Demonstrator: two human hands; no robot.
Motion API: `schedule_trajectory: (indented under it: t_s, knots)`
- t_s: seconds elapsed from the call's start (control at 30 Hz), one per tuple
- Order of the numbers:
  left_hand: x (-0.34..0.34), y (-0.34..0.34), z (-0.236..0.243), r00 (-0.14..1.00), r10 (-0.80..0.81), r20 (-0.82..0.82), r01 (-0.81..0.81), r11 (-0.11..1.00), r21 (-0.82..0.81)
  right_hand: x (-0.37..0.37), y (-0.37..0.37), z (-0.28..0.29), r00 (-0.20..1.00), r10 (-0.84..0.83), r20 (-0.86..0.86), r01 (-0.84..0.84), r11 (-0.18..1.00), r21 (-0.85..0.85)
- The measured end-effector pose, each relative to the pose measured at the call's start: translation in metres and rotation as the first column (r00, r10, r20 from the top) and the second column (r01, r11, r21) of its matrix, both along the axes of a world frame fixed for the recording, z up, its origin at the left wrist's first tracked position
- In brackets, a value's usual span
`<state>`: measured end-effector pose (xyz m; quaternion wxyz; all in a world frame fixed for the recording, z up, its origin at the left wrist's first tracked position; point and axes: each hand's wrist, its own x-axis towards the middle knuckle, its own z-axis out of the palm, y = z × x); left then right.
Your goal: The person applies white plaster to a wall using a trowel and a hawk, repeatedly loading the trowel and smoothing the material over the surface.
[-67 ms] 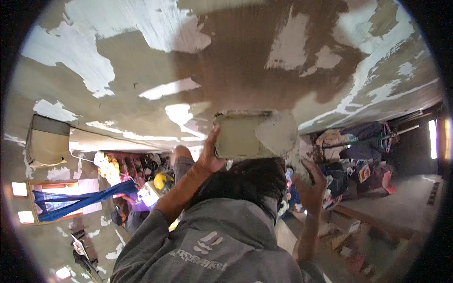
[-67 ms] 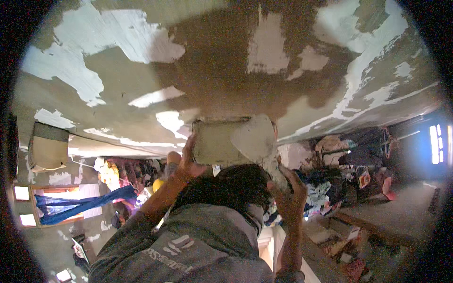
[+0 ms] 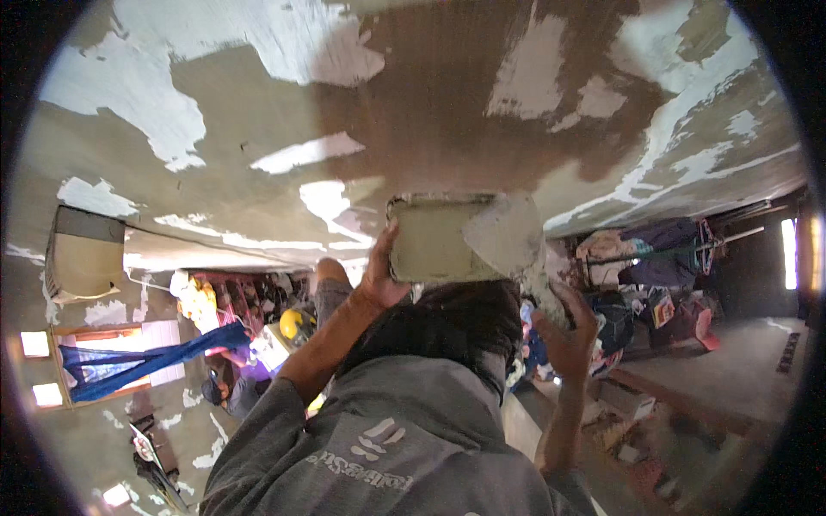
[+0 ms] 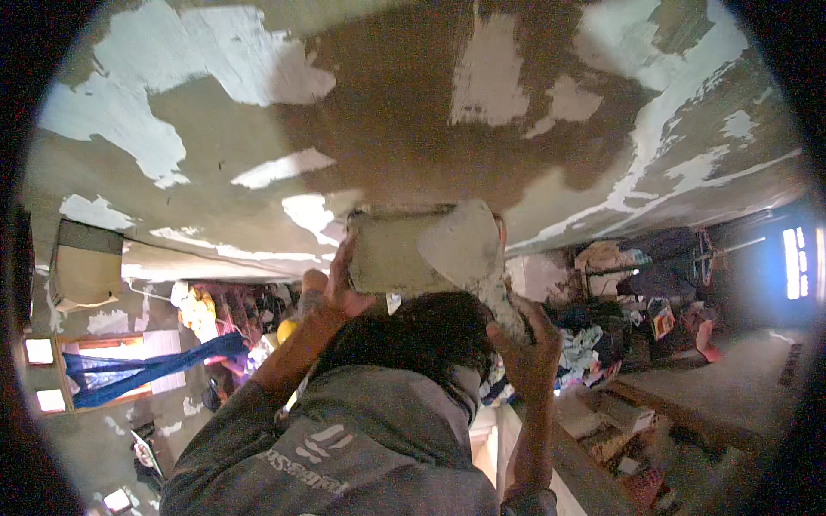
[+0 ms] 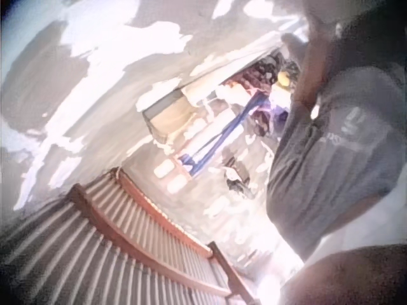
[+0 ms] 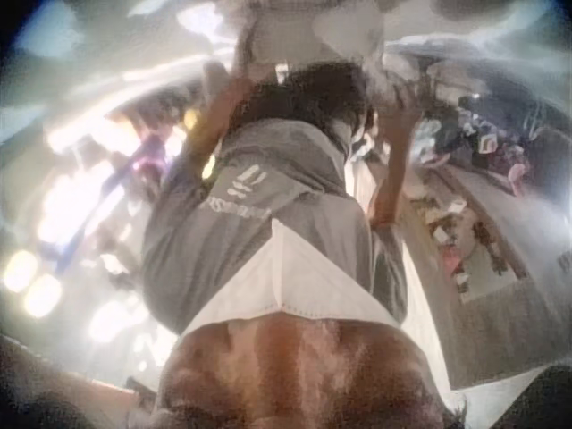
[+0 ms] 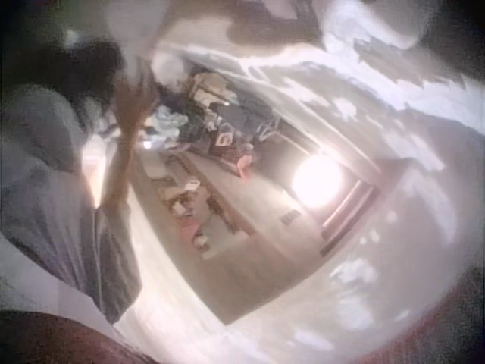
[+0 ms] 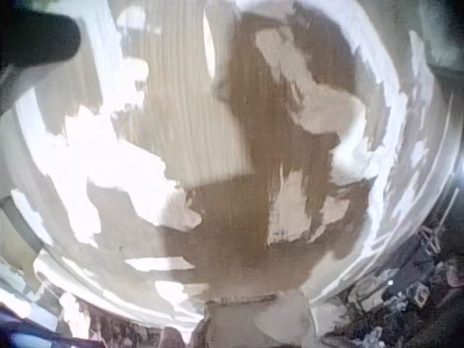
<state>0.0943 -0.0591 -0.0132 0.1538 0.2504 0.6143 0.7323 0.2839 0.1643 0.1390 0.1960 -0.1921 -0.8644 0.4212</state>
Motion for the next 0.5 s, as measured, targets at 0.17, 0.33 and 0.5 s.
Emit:
schedule_trajectory:
  t_s: [0.17, 0.33, 0.5]
  knots:
    - [-0.001, -0.002, 0.045, 0.916, -0.086, -0.393, 0.068, 0.996, -0.058, -0.012, 0.005, 0.018, 0.99, 0.09, 0.11, -0.074, 0.988, -0.139]
    - [0.01, 0.003, 0.068, 0.945, 0.084, -0.316, -0.105, 0.993, -0.051, -0.029, 0.018, 0.031, 0.945, 0.274, 0.179, -0.261, 0.961, -0.095]
    - [0.007, 0.002, 0.056, 0.894, 0.087, -0.439, -0.078, 0.996, 0.039, -0.045, 0.031, 0.049, 0.91, 0.364, 0.197, -0.382, 0.922, 0.059]
